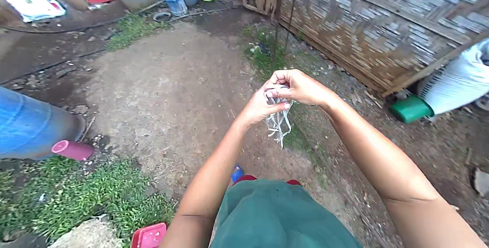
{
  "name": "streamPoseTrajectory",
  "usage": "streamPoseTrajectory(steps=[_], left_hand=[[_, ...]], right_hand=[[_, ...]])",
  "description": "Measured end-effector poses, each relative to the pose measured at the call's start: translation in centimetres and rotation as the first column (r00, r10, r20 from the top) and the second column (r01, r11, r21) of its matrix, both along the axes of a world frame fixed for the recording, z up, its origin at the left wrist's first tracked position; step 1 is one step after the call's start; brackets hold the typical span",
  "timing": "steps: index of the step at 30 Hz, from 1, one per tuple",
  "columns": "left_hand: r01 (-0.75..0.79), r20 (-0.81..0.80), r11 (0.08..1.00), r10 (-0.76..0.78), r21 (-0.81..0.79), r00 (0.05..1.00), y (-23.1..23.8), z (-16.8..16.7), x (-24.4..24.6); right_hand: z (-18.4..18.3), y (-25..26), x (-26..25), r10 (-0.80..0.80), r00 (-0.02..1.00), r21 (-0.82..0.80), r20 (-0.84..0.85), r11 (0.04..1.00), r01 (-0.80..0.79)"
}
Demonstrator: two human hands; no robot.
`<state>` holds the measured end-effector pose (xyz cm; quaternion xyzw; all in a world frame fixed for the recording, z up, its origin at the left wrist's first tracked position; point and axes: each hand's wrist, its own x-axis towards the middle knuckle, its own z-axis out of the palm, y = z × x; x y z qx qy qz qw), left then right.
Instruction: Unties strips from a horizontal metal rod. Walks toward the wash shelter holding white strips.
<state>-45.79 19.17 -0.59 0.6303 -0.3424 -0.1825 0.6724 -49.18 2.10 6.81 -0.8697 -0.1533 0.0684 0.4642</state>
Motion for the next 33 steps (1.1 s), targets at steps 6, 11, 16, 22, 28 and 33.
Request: streamPoseTrajectory(steps=[6, 11, 16, 22, 28, 33], left_hand=[[0.056, 0.021, 0.993, -0.054, -0.1, 0.998, 6.2, 3.0, 11.9], [0.088, -0.3, 0.99, -0.119, -0.113, 0.946, 11.8, 5.0, 21.4], [-0.123, -0.31, 0.981, 0.073, -0.147, 0.948, 14.9, 6.9, 33.2], [-0.451, -0.388, 0.785, 0.292, -0.424, 0.874, 19.6, 7.1, 50.4], [-0.76, -0.781, 0.598, 0.336, -0.255, 0.526, 24.3, -0.9, 64.9], [-0.814, -0.521, 0.56, 0.747, 0.157, 0.413, 28.8, -5.9, 77.9]], right_hand=[[1.3, 7.9, 11.4, -0.03, 0.949, 0.257, 0.314, 0.965, -0.054], [-0.3, 13.1, 23.2, -0.262, 0.839, 0.382, 0.477, 0.922, 0.071], [-6.9, 16.7, 34.9, 0.061, 0.998, 0.655, 0.023, 0.754, -0.061], [-9.3, 19.4, 53.5, 0.424, 0.901, 0.86, -0.096, 0.491, -0.14], [-5.4, 22.4, 74.7, 0.126, 0.985, 0.803, -0.122, 0.595, 0.023], [-6.1, 24.5, 92.7, 0.247, 0.959, 0.736, -0.138, 0.674, -0.068]])
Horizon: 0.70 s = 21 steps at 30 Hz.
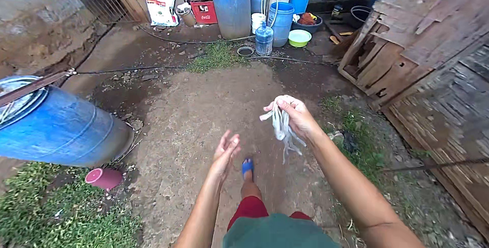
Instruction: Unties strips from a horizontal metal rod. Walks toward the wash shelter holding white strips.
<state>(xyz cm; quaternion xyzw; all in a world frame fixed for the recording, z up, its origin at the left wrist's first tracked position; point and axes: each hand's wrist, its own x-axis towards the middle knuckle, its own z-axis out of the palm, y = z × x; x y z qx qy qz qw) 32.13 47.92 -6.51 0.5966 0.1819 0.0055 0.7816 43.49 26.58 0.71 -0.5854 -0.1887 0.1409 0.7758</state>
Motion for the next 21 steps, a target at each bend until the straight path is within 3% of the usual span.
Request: streamPoseTrajectory(steps=[2, 4, 6, 8, 10, 12, 15, 17, 21], left_hand=[[0.061, 0.159, 0.96, -0.108, 0.273, 0.981, 1.1, 1.0, 7.4], [0.17, 0.249, 0.896, -0.289, 0.409, 0.924, 0.7, 3.4, 16.6], [0.298, 0.311, 0.863, -0.439, 0.409, 0.843, -1.0, 5.1, 24.9], [0.359, 0.367, 0.872, -0.471, 0.333, 0.802, -2.7, 6.5, 32.8], [0.357, 0.327, 0.886, -0.446, 0.297, 0.833, -4.0, 7.4, 39.2], [0.338, 0.234, 0.86, -0.444, 0.382, 0.865, -5.2, 8.2, 45.3], [0.346, 0.219, 0.848, -0.456, 0.402, 0.863, -6.4, 9.0, 54.9], [0.361, 0.277, 0.9, -0.422, 0.246, 0.863, -7.5, 9.7, 60.9], [0.405, 0.392, 0.907, -0.334, -0.113, 0.857, -11.4, 11.0, 72.8]], right_hand=[[-0.3, 0.9, 6.3, 0.036, 0.999, -0.094, -0.003, 0.995, -0.037], [1.0, 2.5, 12.9, 0.032, 0.999, -0.15, 0.009, 0.988, -0.03], [2.1, 3.9, 18.7, 0.016, 0.997, -0.221, 0.069, 0.975, -0.001], [3.3, 4.8, 25.0, -0.03, 0.97, -0.329, 0.242, 0.938, 0.111], [3.5, 5.0, 31.0, -0.086, 0.92, -0.369, 0.383, 0.899, 0.237], [3.6, 4.1, 36.9, -0.118, 0.859, -0.395, 0.497, 0.851, 0.346], [3.0, 1.1, 45.4, -0.254, 0.81, -0.353, 0.529, 0.801, 0.482], [0.7, -1.9, 51.0, -0.256, 0.858, -0.307, 0.446, 0.856, 0.415], [-4.9, -5.0, 62.1, 0.089, 0.986, -0.151, 0.144, 0.986, -0.067]])
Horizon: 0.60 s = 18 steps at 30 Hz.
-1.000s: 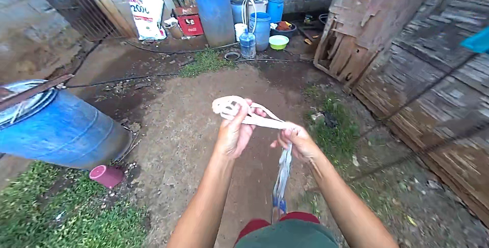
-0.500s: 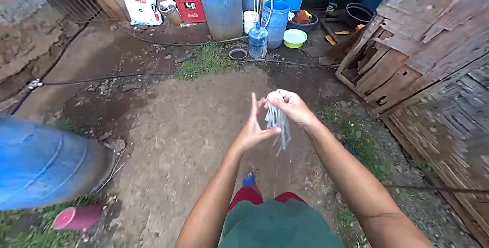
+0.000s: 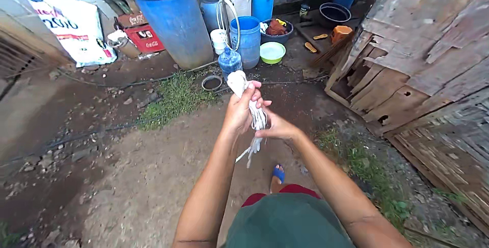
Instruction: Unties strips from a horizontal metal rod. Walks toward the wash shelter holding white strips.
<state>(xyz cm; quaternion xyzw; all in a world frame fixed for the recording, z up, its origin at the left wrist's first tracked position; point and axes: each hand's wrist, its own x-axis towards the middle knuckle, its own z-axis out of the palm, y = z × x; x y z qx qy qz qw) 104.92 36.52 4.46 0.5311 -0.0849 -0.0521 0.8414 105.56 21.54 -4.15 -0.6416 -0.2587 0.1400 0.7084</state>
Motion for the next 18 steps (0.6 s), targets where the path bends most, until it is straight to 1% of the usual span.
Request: streamPoseTrajectory(steps=[1, 2, 3, 5, 7, 8, 9, 10, 11, 12, 13, 15, 16, 18], left_hand=[[-0.004, -0.016, 0.998, 0.003, -0.061, 1.0, -0.7, 0.5, 2.8], [-0.016, -0.028, 0.996, 0.013, -0.09, 1.0, -1.1, 0.9, 5.5], [-0.039, -0.035, 0.995, 0.036, -0.09, 0.999, -1.1, 1.4, 7.9], [-0.13, -0.01, 0.99, 0.129, -0.059, 0.992, -0.9, 2.3, 12.8], [-0.238, 0.041, 0.967, 0.236, 0.085, 0.971, -0.9, 3.0, 17.6], [-0.263, 0.07, 0.944, 0.254, 0.198, 0.965, -1.3, 3.0, 20.0], [-0.247, 0.103, 0.909, 0.225, 0.335, 0.969, -2.0, 2.8, 22.5], [-0.196, 0.136, 0.853, 0.148, 0.483, 0.98, -2.9, 2.2, 25.0], [-0.125, 0.158, 0.774, 0.032, 0.621, 0.987, -4.1, 1.4, 27.5], [-0.044, 0.152, 0.698, -0.094, 0.715, 0.984, -5.7, 0.7, 30.1], [0.034, 0.137, 0.636, -0.218, 0.771, 0.966, -7.7, -0.1, 33.0], [0.159, 0.107, 0.551, -0.419, 0.819, 0.902, -11.5, -1.9, 39.0], [0.228, 0.07, 0.526, -0.487, 0.82, 0.87, -13.4, -2.6, 41.9], [0.391, -0.03, 0.528, -0.567, 0.754, 0.823, -17.1, -3.4, 47.3]], right_hand=[[-0.4, -0.3, 2.6, 0.072, 0.994, 0.044, -0.088, 0.997, -0.068], [-0.3, -0.8, 5.2, 0.145, 0.975, 0.055, -0.169, 0.989, -0.138], [-0.2, -1.7, 7.5, 0.211, 0.949, 0.072, -0.232, 0.977, -0.2], [0.3, -4.7, 12.1, 0.271, 0.914, 0.099, -0.303, 0.962, -0.253], [0.9, -8.1, 16.8, 0.289, 0.898, 0.089, -0.332, 0.957, -0.275], [1.3, -9.7, 19.3, 0.281, 0.896, 0.057, -0.344, 0.959, -0.279], [1.7, -11.1, 21.8, 0.265, 0.9, -0.001, -0.347, 0.959, -0.283], [2.3, -12.4, 24.2, 0.239, 0.907, -0.087, -0.346, 0.955, -0.284], [2.8, -13.5, 26.4, 0.208, 0.918, -0.186, -0.337, 0.941, -0.282], [3.3, -14.5, 28.6, 0.182, 0.93, -0.28, -0.318, 0.92, -0.276], [3.8, -15.5, 30.9, 0.161, 0.945, -0.365, -0.285, 0.893, -0.263], [4.8, -17.3, 35.7, 0.092, 0.969, -0.469, -0.229, 0.862, -0.193], [5.3, -18.4, 38.0, 0.03, 0.976, -0.492, -0.215, 0.86, -0.135], [6.2, -21.3, 42.4, -0.094, 0.97, -0.515, -0.226, 0.856, -0.037]])
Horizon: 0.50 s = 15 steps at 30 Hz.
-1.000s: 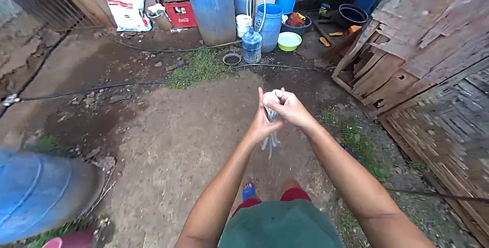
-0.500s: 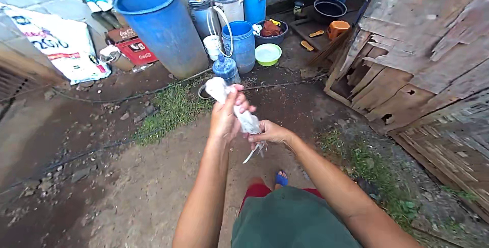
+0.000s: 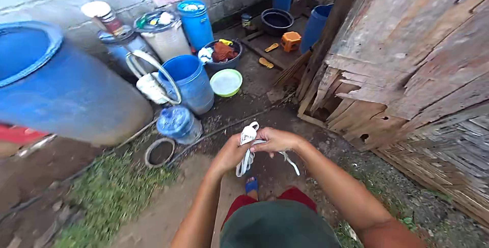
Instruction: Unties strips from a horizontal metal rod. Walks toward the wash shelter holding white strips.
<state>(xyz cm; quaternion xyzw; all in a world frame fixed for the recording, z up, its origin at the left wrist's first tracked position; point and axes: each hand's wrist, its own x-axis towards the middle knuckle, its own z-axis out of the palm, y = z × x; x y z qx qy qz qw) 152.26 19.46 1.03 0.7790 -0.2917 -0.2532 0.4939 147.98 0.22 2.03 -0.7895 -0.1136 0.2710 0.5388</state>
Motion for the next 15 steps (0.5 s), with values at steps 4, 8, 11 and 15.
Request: streamPoseTrajectory(steps=[4, 8, 11, 15], left_hand=[[0.165, -0.266, 0.983, -0.181, -0.081, 0.947, -5.9, -1.1, 9.2], [0.235, -0.229, 0.972, -0.226, 0.013, 0.947, -12.3, -2.1, 18.0], [0.146, -0.183, 0.984, -0.163, -0.103, 0.97, -17.3, -5.0, 22.7], [-0.006, -0.206, 0.956, -0.057, -0.294, 0.977, -24.9, -7.0, 28.4]], right_hand=[[-0.6, -5.5, 7.0, -0.253, 0.961, 0.069, -0.111, 0.963, 0.261], [-2.0, -11.3, 14.0, -0.523, 0.841, 0.191, -0.137, 0.819, 0.54], [-3.3, -14.5, 19.2, -0.645, 0.759, 0.299, -0.091, 0.71, 0.638], [-4.4, -17.9, 26.3, -0.791, 0.609, 0.47, -0.06, 0.516, 0.717]])
